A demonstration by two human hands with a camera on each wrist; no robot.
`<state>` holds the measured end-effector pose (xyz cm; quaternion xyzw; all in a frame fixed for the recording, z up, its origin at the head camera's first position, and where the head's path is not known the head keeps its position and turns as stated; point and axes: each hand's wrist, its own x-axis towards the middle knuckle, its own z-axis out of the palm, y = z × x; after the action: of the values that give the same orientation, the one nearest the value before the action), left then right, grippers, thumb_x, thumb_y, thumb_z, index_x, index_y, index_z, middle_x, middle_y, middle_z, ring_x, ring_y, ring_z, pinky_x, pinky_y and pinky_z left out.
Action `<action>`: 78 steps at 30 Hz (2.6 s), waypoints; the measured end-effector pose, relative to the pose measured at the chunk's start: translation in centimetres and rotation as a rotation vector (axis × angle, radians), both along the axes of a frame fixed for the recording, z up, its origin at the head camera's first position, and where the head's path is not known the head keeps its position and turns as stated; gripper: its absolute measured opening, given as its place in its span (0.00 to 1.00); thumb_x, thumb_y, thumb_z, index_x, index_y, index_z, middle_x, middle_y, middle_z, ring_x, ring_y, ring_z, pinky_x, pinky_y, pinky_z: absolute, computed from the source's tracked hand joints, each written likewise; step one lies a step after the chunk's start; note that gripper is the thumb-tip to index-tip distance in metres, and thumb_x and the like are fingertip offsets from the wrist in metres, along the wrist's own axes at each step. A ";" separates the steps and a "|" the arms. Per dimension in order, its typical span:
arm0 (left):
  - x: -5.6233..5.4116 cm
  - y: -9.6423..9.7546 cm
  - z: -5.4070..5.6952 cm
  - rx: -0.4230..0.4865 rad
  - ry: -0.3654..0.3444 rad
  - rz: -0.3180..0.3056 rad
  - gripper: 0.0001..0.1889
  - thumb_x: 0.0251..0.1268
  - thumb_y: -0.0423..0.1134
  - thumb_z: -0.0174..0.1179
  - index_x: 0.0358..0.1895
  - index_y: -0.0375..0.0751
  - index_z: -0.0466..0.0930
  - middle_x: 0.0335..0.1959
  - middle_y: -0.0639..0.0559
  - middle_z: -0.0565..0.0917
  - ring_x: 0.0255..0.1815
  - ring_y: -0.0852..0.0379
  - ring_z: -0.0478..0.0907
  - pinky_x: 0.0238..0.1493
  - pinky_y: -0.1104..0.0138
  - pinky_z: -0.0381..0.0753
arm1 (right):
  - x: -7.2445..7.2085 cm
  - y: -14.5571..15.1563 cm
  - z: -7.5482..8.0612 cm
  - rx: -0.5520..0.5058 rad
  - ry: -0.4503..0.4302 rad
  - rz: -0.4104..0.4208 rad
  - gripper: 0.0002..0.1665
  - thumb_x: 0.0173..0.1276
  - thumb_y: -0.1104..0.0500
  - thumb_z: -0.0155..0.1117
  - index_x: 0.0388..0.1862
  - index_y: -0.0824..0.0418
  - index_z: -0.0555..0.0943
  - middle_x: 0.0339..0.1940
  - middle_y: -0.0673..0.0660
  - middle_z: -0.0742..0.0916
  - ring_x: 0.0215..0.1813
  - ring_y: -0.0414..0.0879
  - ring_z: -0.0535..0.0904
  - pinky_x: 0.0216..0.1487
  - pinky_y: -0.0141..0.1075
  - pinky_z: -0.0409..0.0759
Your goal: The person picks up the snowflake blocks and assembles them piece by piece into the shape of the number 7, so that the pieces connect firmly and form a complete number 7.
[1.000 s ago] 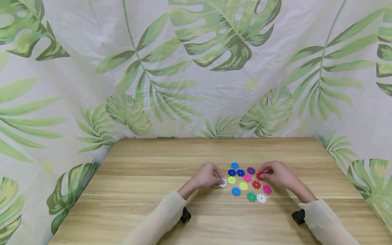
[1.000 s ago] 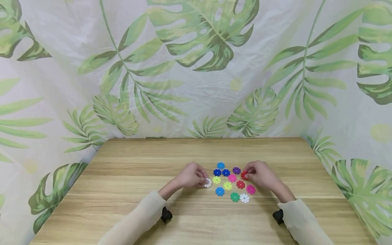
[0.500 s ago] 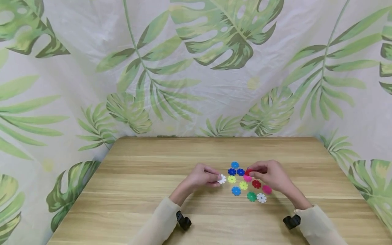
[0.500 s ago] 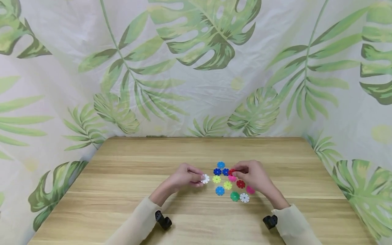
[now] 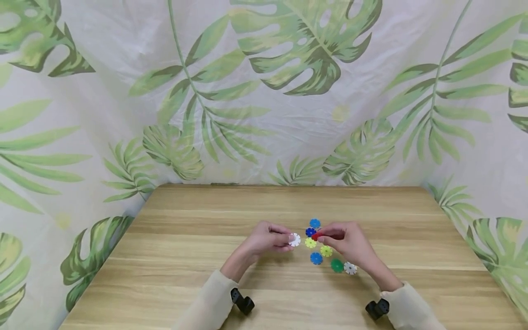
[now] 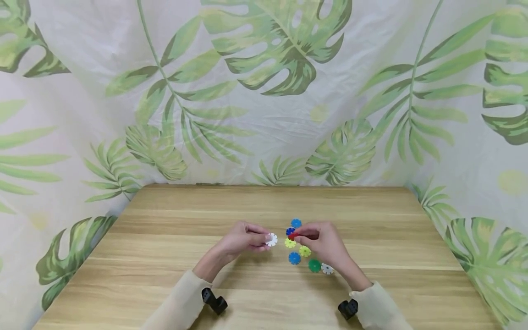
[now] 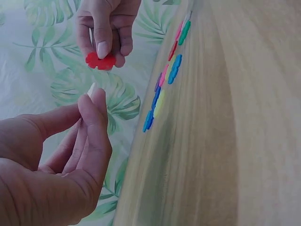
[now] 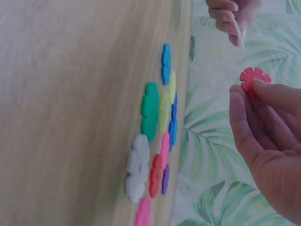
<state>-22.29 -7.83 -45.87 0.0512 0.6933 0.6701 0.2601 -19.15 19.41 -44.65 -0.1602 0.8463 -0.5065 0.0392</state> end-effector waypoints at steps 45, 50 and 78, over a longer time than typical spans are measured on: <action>1.7 1.8 -0.3 0.047 -0.019 0.060 0.10 0.70 0.31 0.68 0.48 0.27 0.88 0.40 0.42 0.90 0.31 0.60 0.88 0.45 0.67 0.92 | 1.2 -2.3 -1.1 -0.050 0.027 -0.001 0.03 0.68 0.62 0.75 0.40 0.59 0.92 0.38 0.57 0.93 0.40 0.53 0.92 0.38 0.31 0.90; 1.9 2.1 -0.4 0.050 -0.007 0.070 0.10 0.70 0.29 0.67 0.47 0.25 0.87 0.36 0.44 0.90 0.30 0.61 0.87 0.42 0.69 0.91 | 1.3 -2.3 -1.1 -0.057 -0.001 -0.004 0.02 0.68 0.63 0.75 0.39 0.59 0.92 0.38 0.58 0.93 0.40 0.56 0.92 0.38 0.36 0.91; 2.3 0.8 -0.5 0.007 -0.026 0.068 0.12 0.70 0.35 0.69 0.50 0.31 0.88 0.40 0.44 0.91 0.32 0.59 0.88 0.40 0.71 0.90 | 0.2 3.9 0.3 0.288 -0.026 0.051 0.21 0.69 0.53 0.76 0.57 0.62 0.87 0.55 0.62 0.91 0.56 0.55 0.88 0.55 0.46 0.90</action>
<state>-19.98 -7.06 -46.34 0.0200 0.6889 0.6816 0.2460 -18.95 23.28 -44.31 -0.1680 0.9054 -0.3805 0.0855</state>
